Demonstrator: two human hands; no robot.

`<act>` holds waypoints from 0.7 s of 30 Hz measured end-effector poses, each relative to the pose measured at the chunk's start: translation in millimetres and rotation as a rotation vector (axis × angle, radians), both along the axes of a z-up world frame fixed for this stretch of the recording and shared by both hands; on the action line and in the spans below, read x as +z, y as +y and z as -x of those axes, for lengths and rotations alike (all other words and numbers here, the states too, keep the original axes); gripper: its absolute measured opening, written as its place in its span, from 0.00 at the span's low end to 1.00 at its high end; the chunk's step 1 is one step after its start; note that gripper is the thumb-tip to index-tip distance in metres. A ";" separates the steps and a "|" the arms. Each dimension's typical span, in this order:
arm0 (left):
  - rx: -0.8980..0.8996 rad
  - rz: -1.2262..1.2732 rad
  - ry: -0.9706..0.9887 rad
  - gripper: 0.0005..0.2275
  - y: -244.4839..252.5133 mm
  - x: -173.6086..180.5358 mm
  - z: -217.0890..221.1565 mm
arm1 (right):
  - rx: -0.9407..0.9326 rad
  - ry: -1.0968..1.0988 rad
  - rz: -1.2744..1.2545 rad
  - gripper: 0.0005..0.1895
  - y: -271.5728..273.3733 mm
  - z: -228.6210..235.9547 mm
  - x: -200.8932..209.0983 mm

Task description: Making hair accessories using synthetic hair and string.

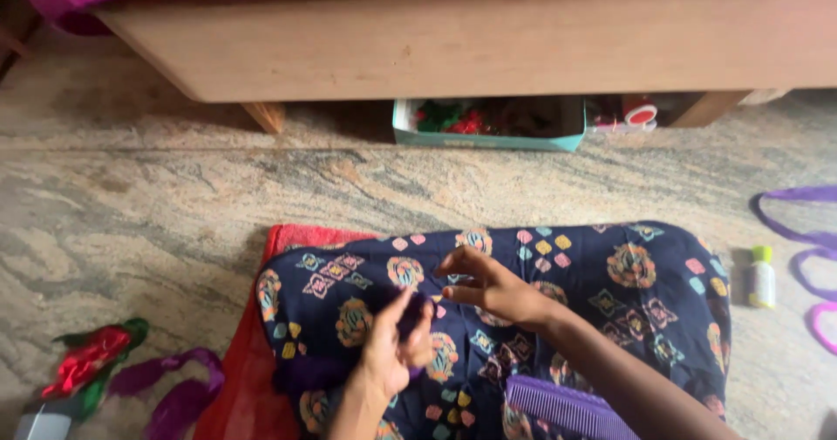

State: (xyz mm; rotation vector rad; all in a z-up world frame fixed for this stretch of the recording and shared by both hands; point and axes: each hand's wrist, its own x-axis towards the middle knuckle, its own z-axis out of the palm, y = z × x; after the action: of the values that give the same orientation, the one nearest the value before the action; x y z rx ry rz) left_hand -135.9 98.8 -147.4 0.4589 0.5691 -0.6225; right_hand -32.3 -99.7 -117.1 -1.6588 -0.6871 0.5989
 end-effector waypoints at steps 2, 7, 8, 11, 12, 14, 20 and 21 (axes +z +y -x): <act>0.151 -0.151 0.058 0.19 -3.7 10.1 -6.5 | 0.013 0.569 -0.196 0.20 -5.2 10.4 -19.2; 0.076 0.097 -0.231 0.20 -2.7 5.8 -20.1 | -0.043 0.827 -0.449 0.20 8.8 21.5 -34.3; 0.055 0.092 -0.249 0.20 -1.3 7.1 -22.2 | -0.089 0.860 -0.559 0.19 13.5 21.2 -38.4; 0.013 0.138 -0.249 0.22 2.1 3.4 -25.9 | -0.213 0.949 -0.697 0.16 20.8 23.6 -37.3; 0.018 0.136 -0.247 0.22 2.5 7.2 -28.0 | -0.209 0.954 -0.695 0.16 21.0 24.0 -36.4; 0.018 0.063 -0.268 0.23 2.8 15.6 -33.1 | -0.223 0.881 -0.794 0.10 20.5 24.9 -33.5; -0.079 -0.115 -0.340 0.23 2.5 27.4 -34.7 | -0.334 0.030 -0.354 0.09 7.8 20.3 -45.9; -0.080 -0.115 -0.340 0.23 3.6 26.3 -34.0 | -0.335 0.030 -0.354 0.09 6.6 21.0 -36.9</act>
State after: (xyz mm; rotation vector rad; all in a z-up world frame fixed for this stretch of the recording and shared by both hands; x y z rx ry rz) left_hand -101.9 102.4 -121.1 0.6824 0.2641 -0.5735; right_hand -53.3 -93.0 -154.0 -1.3882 -0.4482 0.2434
